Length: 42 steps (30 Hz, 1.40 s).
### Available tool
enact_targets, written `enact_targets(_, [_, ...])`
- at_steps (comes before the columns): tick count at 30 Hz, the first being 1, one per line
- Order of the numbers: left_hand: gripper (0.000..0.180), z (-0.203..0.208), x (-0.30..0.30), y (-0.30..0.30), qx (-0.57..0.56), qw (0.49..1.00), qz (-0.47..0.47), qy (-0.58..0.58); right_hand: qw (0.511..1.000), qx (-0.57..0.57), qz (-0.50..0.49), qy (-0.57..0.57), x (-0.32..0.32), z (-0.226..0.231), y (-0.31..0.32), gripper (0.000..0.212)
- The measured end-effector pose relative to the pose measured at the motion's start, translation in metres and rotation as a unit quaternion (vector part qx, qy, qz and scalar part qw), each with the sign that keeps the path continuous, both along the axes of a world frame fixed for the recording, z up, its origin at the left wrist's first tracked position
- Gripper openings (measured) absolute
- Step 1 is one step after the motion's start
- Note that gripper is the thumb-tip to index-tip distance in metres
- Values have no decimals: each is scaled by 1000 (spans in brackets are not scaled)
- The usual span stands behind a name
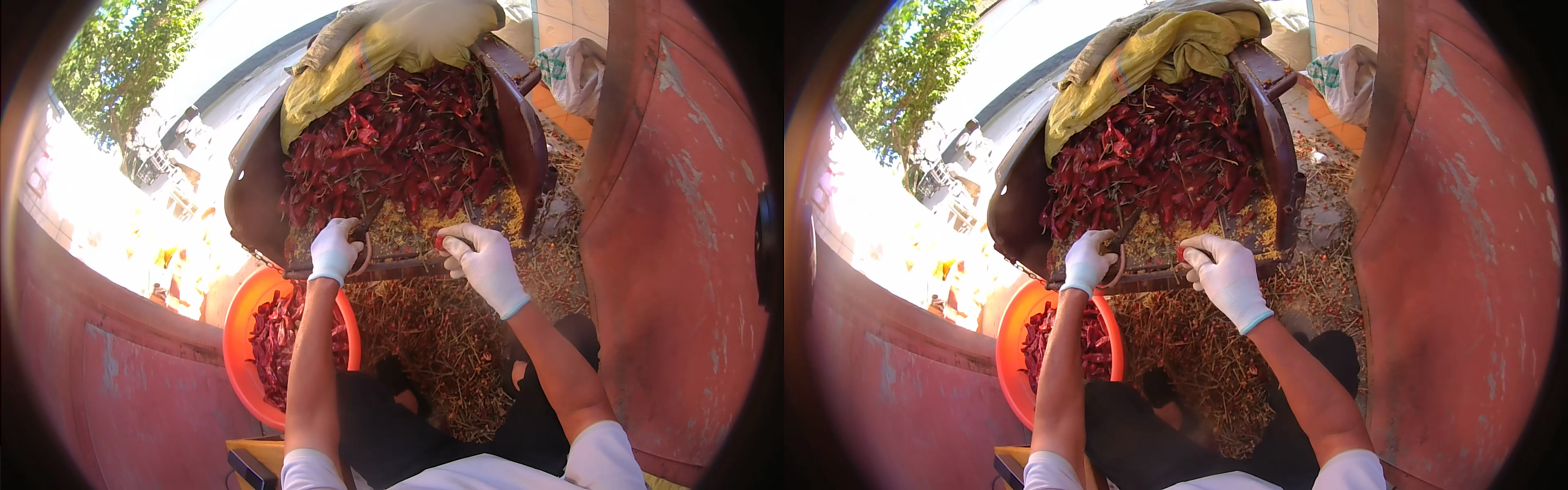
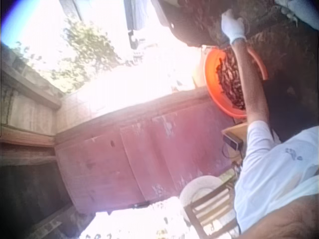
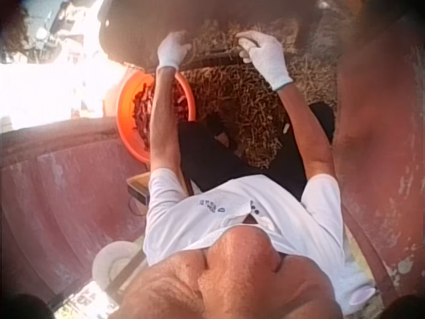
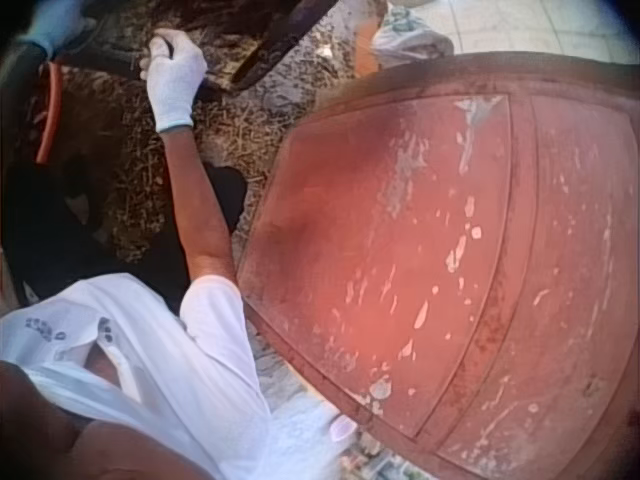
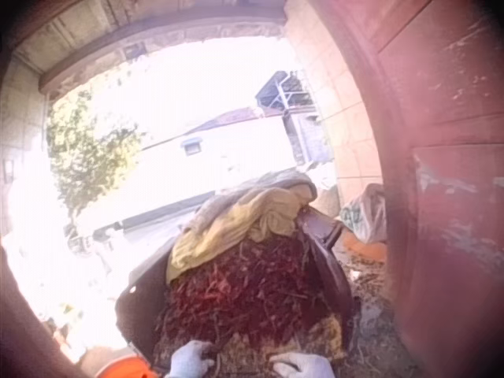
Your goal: The person uses a small blade to slit dried red peppers and removes the seeds by hand into a pile.
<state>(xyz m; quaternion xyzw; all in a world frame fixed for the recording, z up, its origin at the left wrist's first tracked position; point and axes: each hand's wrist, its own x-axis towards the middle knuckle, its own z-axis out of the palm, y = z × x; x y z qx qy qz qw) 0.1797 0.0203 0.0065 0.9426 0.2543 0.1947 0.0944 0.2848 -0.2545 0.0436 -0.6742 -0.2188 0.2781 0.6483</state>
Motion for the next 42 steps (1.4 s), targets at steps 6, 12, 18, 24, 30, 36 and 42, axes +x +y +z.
enact_targets(6, [43, 23, -7, -88, -469, 866, -99, -142, 987, 91, 21, 127, 3, -20, 7, 21])
enact_targets(12, [29, 14, -21, -116, -528, 820, -73, -207, 992, 61, 97, 61, -20, -24, 28, 19])
enact_targets(18, [21, 12, -39, -89, -610, 717, -20, -337, 984, -42, -2, -175, 3, -18, 49, 25])
enact_targets(24, [21, 26, -49, -86, -689, 610, -39, -390, 806, -296, -62, -509, 41, -43, 113, 42])
enact_targets(30, [23, 20, -57, -76, -694, 578, -45, -428, 777, -371, -39, -508, 57, -44, 140, 38])
enact_targets(36, [21, 21, -56, -79, -729, 535, -35, -425, 897, -207, -133, -367, 73, -43, 101, 29])
enact_targets(42, [22, 13, -47, -86, -749, 524, -17, -404, 988, 47, -145, -4, 33, -17, 60, 28])
